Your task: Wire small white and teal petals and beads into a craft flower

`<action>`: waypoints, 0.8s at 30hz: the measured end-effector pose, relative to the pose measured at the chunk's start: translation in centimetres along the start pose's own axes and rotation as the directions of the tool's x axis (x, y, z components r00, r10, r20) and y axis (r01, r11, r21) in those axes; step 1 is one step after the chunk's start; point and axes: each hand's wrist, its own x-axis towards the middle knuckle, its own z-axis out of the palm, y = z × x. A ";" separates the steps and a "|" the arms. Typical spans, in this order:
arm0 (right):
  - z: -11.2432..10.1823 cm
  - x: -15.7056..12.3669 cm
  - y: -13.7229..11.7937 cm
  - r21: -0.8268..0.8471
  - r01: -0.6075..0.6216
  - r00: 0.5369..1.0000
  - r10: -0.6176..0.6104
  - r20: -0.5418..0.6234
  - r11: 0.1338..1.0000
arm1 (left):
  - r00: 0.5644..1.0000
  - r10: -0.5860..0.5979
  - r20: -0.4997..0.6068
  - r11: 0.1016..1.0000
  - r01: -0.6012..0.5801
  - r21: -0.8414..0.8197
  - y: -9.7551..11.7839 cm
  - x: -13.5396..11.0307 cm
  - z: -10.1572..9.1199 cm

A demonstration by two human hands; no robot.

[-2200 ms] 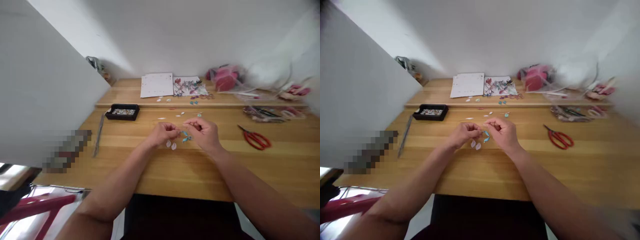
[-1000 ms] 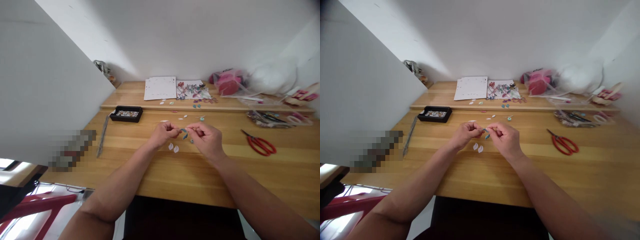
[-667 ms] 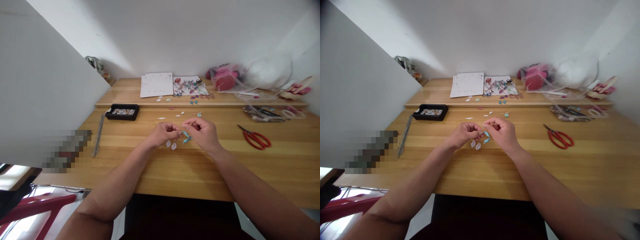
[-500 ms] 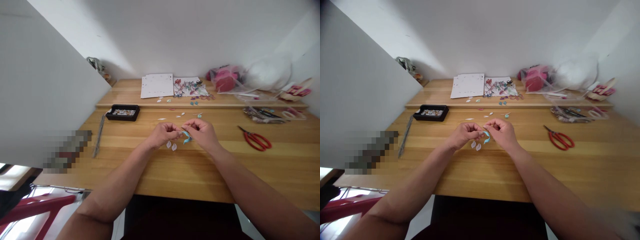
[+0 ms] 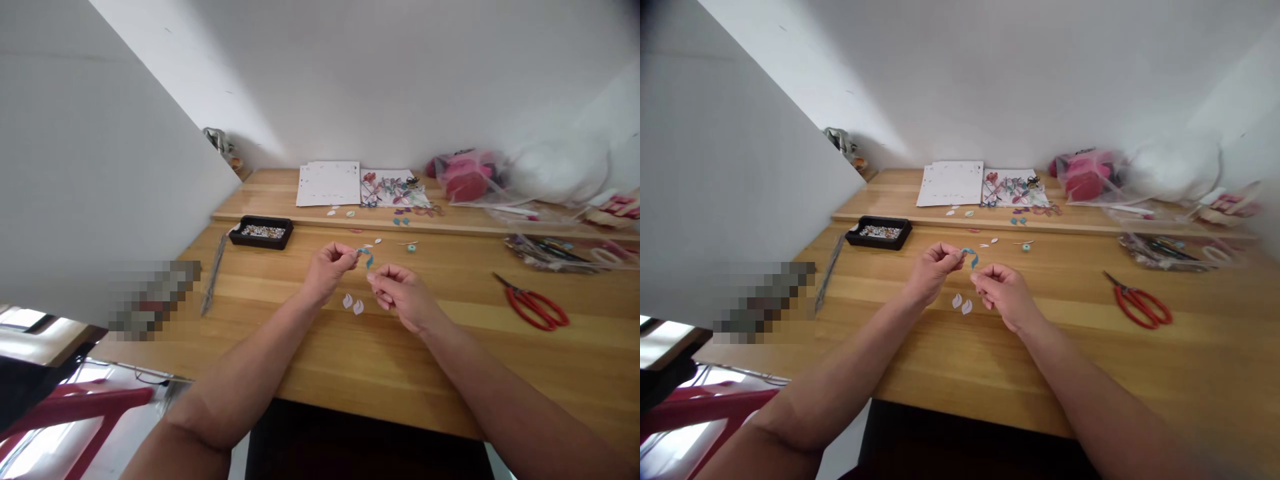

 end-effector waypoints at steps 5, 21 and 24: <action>0.1 -0.5 -0.1 -0.339 0.191 0.975 -0.217 -0.039 0.921 | 1.000 0.021 -0.017 0.998 -0.020 0.055 -0.1 0.0 -0.1; -1.1 -0.9 -0.8 -0.860 0.448 0.674 -0.725 0.143 0.246 | 0.960 -0.259 0.105 0.960 0.268 -0.081 0.5 -0.3 0.1; -1.3 -0.8 -0.8 -0.891 0.425 0.652 -0.737 0.176 0.163 | 0.957 -0.270 0.110 0.956 0.280 -0.087 0.6 -0.4 0.1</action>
